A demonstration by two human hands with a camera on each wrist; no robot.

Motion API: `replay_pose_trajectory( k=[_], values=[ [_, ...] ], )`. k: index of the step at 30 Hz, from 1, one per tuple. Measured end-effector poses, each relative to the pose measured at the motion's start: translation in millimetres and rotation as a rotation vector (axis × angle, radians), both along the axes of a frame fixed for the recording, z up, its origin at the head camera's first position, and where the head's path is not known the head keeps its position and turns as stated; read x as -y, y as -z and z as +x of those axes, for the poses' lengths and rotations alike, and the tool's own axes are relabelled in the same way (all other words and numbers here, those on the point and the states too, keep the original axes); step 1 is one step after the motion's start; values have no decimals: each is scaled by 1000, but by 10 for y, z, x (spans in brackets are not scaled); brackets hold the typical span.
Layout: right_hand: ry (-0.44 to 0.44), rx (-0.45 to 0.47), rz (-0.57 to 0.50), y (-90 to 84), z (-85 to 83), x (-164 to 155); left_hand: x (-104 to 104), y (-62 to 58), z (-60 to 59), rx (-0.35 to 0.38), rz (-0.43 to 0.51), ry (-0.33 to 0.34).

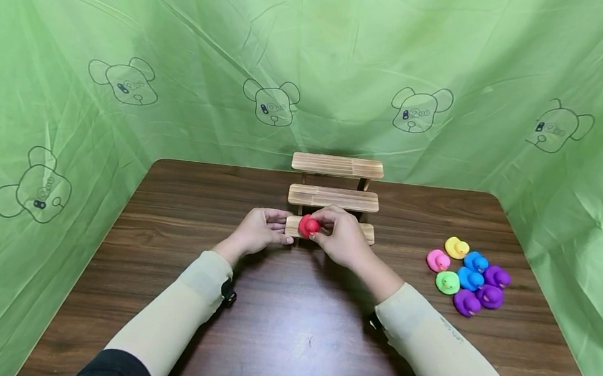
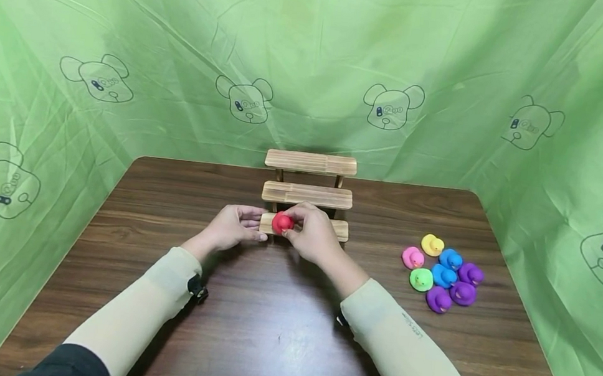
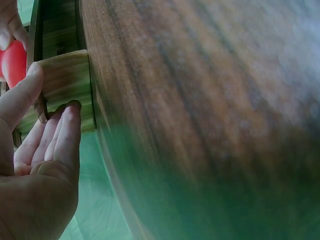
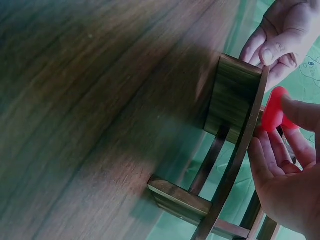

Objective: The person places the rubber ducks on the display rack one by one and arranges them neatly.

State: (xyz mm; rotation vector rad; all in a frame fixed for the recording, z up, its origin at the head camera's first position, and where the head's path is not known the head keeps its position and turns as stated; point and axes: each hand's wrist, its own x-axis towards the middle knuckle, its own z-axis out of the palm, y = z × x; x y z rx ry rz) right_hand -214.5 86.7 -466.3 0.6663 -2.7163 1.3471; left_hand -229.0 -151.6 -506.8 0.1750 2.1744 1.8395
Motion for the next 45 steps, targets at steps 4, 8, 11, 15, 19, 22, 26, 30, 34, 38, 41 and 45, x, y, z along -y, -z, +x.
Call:
replay_pose_trajectory(
  k=[4, 8, 11, 15, 19, 22, 26, 30, 34, 38, 41, 45],
  values=[
    [15, -18, 26, 12, -6, 10, -4, -1, -3, 0, 2, 3],
    [27, -46, 73, 36, -9, 27, -3, -7, -2, 4, 11, 5],
    [31, -62, 100, 52, -10, 41, 4, -7, -3, 6, 19, 11],
    [36, -71, 120, 62, -6, 58, 12, 1, -7, -1, 17, 19],
    [44, -70, 142, 64, -3, 65, 8, 7, -12, -1, 5, 13],
    [43, -72, 155, 75, -11, 64, 8, 8, -13, 1, -1, 12],
    [41, -80, 156, 81, -15, 62, 5, -13, -3, 6, 5, 18],
    [35, -81, 147, 71, -9, 60, 3, -31, 3, 11, 14, 21],
    [29, -67, 131, 56, 1, 37, 3, -21, -3, 6, 9, 17],
    [33, -57, 125, 51, -1, -13, 2, -16, -8, 2, -2, 8],
    [44, -55, 114, 58, -4, -66, 2, -23, -4, 8, -4, 1],
    [64, -55, 95, 64, 13, -158, 1, -23, -2, 12, -6, -2]
  ],
)
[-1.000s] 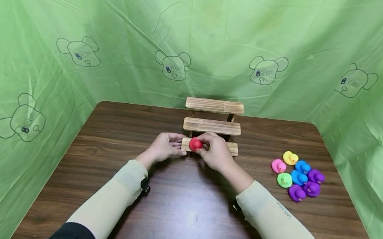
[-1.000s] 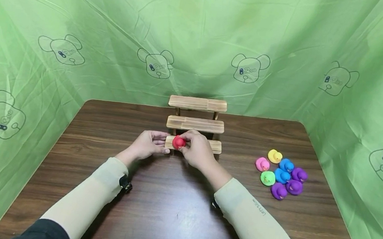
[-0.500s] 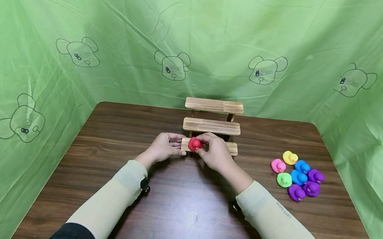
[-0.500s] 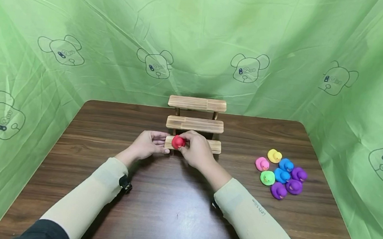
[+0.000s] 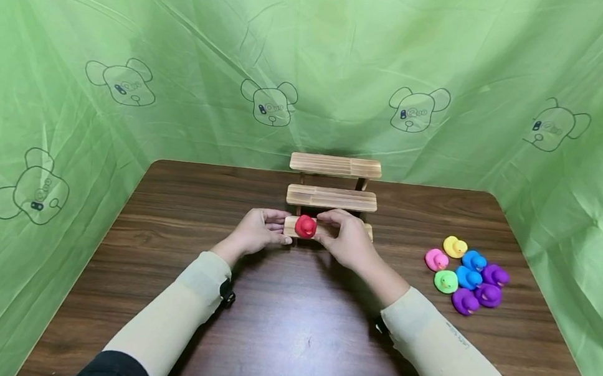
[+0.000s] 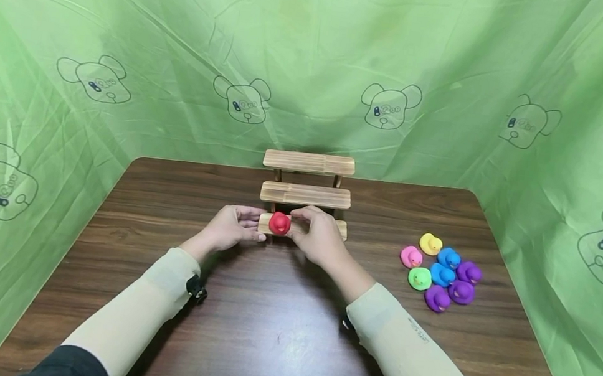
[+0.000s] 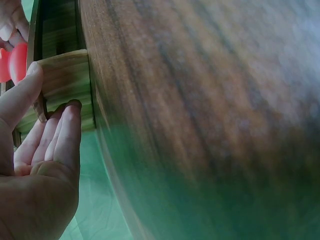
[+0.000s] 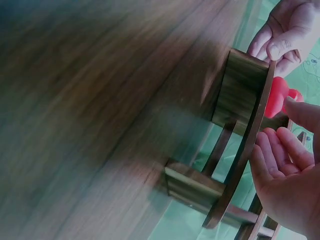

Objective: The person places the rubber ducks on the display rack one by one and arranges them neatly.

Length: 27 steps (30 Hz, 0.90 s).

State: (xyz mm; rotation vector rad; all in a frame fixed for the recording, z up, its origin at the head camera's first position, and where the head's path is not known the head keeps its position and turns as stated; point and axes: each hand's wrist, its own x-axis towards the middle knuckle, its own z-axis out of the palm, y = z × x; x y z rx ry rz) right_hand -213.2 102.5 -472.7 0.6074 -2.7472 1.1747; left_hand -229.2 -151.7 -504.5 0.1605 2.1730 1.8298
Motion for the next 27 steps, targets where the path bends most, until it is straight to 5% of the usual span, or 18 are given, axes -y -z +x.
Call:
replay_pose_trajectory(
  k=[19, 27],
  values=[
    [87, -35, -213, -30, 134, -728, 6, 25, -9, -7, -18, 0],
    [193, -32, -174, 2, 173, -1126, 5, 21, -9, -14, -19, -3]
  ],
)
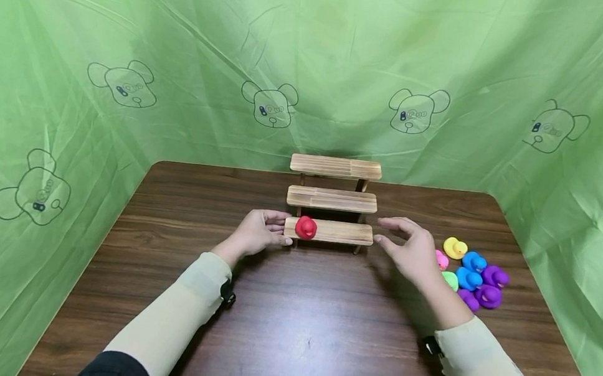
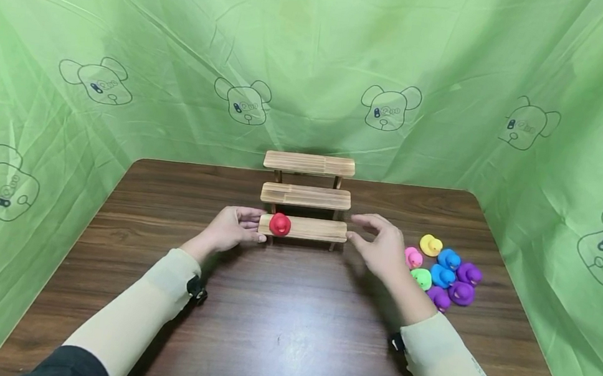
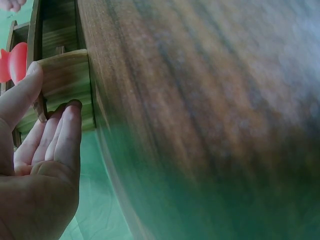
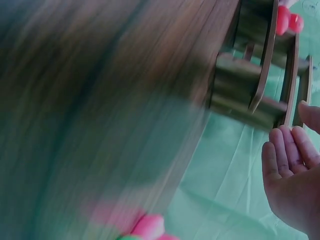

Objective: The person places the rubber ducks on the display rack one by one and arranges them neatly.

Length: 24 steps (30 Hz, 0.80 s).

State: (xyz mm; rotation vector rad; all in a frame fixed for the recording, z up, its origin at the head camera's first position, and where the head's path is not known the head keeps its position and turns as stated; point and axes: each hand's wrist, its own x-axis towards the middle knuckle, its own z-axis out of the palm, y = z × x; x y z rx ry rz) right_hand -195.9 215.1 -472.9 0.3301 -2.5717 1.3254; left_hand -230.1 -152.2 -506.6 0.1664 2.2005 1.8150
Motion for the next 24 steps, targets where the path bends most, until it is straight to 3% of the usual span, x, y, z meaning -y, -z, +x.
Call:
replay_pose_trajectory(
  k=[10, 17, 24],
  values=[
    [105, 97, -15, 34, 46, -590, -6, 12, 0, -4, -5, 1],
    [164, 145, 37, 98, 88, -989, -11, -5, 5, -1, 5, 4],
    [132, 183, 47, 154, 137, -1177, -4, -8, 7, 4, -7, 0]
  ],
)
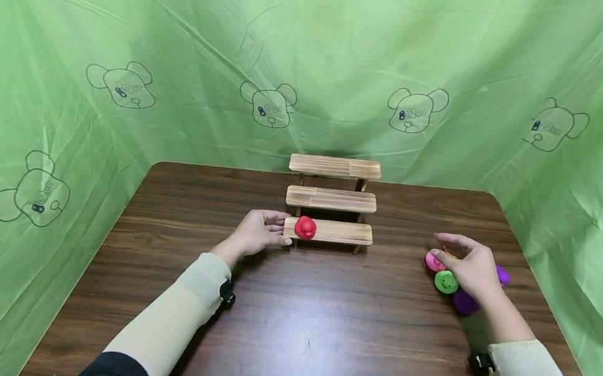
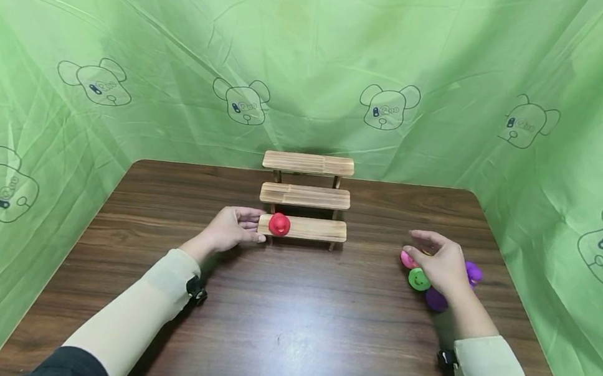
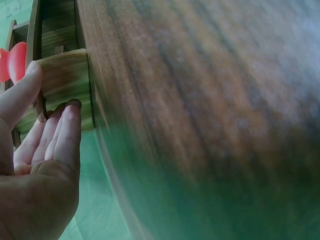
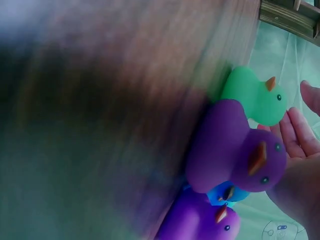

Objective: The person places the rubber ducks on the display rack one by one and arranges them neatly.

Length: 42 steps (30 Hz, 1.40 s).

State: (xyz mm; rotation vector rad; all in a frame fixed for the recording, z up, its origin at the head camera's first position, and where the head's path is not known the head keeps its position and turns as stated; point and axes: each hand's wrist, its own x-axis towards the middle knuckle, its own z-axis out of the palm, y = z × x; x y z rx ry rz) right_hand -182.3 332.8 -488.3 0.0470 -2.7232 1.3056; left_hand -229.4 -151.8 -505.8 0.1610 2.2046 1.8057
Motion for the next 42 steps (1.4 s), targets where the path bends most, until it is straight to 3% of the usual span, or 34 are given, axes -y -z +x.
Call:
replay_pose_trajectory(
  k=[8, 15, 30, 42],
  values=[
    [-88, 95, -19, 24, 6, -75, 8, 19, 1, -3, 15, 5],
    [-126, 178, 45, 16, -2, -93, 16, 37, 9, -13, 1, 4],
    [-132, 177, 273, 17, -60, -112, 6, 16, 4, -3, 12, 6],
    [-111, 122, 337, 75, -86, -75, -5, 8, -8, -4, 11, 8]
  ],
)
